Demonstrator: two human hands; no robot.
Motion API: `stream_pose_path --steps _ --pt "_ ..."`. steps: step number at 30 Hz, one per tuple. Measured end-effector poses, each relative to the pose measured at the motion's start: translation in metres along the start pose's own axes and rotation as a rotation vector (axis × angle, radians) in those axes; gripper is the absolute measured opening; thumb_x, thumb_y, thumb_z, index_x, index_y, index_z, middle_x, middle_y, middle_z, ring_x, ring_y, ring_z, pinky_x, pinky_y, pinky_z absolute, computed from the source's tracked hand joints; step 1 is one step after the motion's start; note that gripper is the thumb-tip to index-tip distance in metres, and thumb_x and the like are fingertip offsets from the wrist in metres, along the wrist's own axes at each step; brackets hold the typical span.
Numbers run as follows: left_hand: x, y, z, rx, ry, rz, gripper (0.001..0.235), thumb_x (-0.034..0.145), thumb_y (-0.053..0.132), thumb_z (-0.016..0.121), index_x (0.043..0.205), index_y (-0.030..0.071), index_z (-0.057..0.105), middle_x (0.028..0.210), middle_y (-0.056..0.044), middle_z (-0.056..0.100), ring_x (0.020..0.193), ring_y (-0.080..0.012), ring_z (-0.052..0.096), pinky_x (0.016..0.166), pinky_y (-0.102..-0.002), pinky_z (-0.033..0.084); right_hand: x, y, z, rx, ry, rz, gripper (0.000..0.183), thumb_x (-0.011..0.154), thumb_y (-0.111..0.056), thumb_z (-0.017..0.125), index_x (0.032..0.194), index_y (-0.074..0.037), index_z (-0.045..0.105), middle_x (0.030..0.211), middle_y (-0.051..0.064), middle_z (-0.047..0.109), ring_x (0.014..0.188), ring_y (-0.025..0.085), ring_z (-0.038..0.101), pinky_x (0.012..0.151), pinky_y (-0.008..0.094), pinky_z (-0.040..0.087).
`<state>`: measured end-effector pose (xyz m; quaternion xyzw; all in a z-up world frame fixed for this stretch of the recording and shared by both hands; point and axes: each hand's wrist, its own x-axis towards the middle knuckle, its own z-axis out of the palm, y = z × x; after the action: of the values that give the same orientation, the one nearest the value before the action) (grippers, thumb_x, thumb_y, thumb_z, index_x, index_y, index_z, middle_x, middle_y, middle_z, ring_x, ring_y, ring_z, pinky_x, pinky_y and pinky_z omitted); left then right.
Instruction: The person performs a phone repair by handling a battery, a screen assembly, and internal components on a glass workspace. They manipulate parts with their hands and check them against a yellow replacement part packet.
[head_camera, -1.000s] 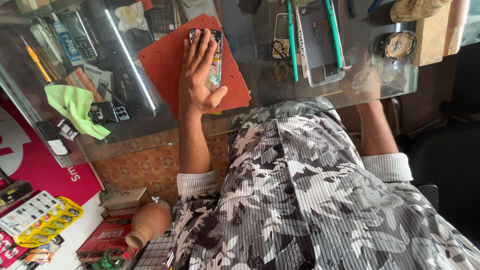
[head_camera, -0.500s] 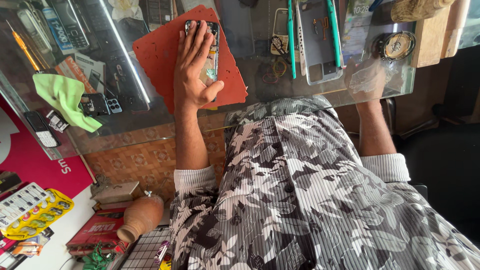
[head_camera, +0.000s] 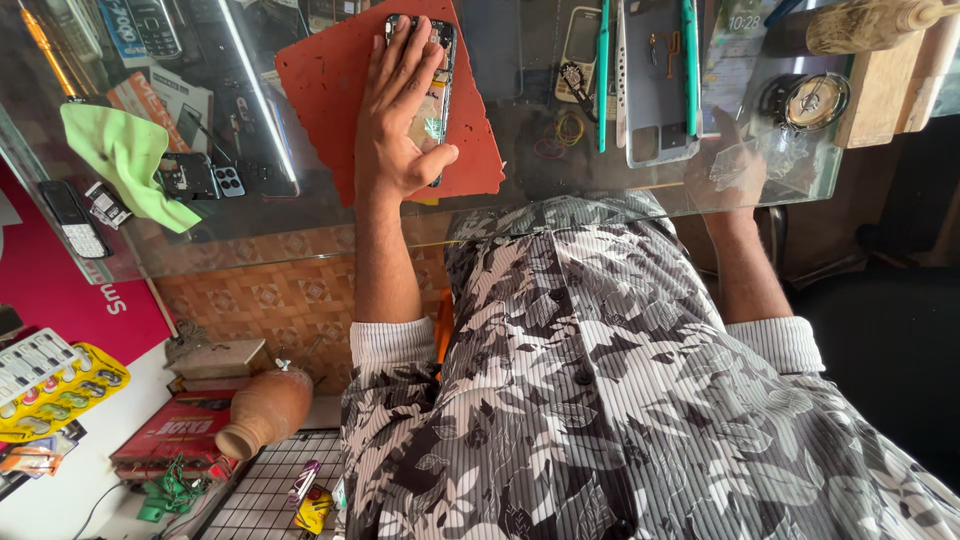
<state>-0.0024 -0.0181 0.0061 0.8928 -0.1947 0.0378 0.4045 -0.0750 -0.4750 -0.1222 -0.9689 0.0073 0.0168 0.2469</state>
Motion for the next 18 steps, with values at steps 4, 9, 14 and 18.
stream_pose_path --steps 4,9,14,18 --pt "0.001 0.000 0.002 0.000 0.007 0.000 0.094 0.063 0.017 0.067 0.154 0.004 0.053 0.168 -0.014 0.039 0.162 -0.0339 0.029 0.138 -0.057 0.018 0.004 0.005 0.003 -0.006 -0.001 0.166 0.049 0.103 -0.008 0.064 0.148 -0.002 0.048 0.090 0.021 0.070 0.082 0.044 0.070 0.070 0.050 0.056" --pt "0.000 -0.003 0.002 0.004 -0.001 0.015 0.094 0.063 0.017 0.067 0.155 0.004 0.052 0.168 -0.014 0.038 0.162 -0.0339 0.028 0.138 -0.057 0.016 0.003 0.004 0.003 0.050 0.053 0.040 0.053 0.095 0.000 0.062 0.145 0.000 0.047 0.102 0.024 0.071 0.087 0.041 0.072 0.075 0.049 0.058" --pt "-0.001 -0.004 0.000 0.010 -0.012 0.026 0.094 0.064 0.017 0.068 0.155 0.004 0.051 0.168 -0.013 0.038 0.162 -0.0330 0.028 0.138 -0.057 0.016 0.007 0.008 0.004 0.057 -0.068 0.177 0.050 0.098 0.000 0.061 0.146 -0.004 0.049 0.095 0.018 0.072 0.086 0.036 0.072 0.076 0.047 0.057" --pt "-0.002 -0.007 0.002 0.006 -0.006 0.030 0.094 0.064 0.017 0.068 0.156 0.004 0.050 0.169 -0.012 0.037 0.163 -0.0318 0.027 0.139 -0.056 0.016 0.009 0.017 0.016 0.246 -0.044 0.278 0.037 0.102 -0.002 0.061 0.138 -0.002 0.051 0.097 0.014 0.067 0.082 0.030 0.068 0.071 0.041 0.056"
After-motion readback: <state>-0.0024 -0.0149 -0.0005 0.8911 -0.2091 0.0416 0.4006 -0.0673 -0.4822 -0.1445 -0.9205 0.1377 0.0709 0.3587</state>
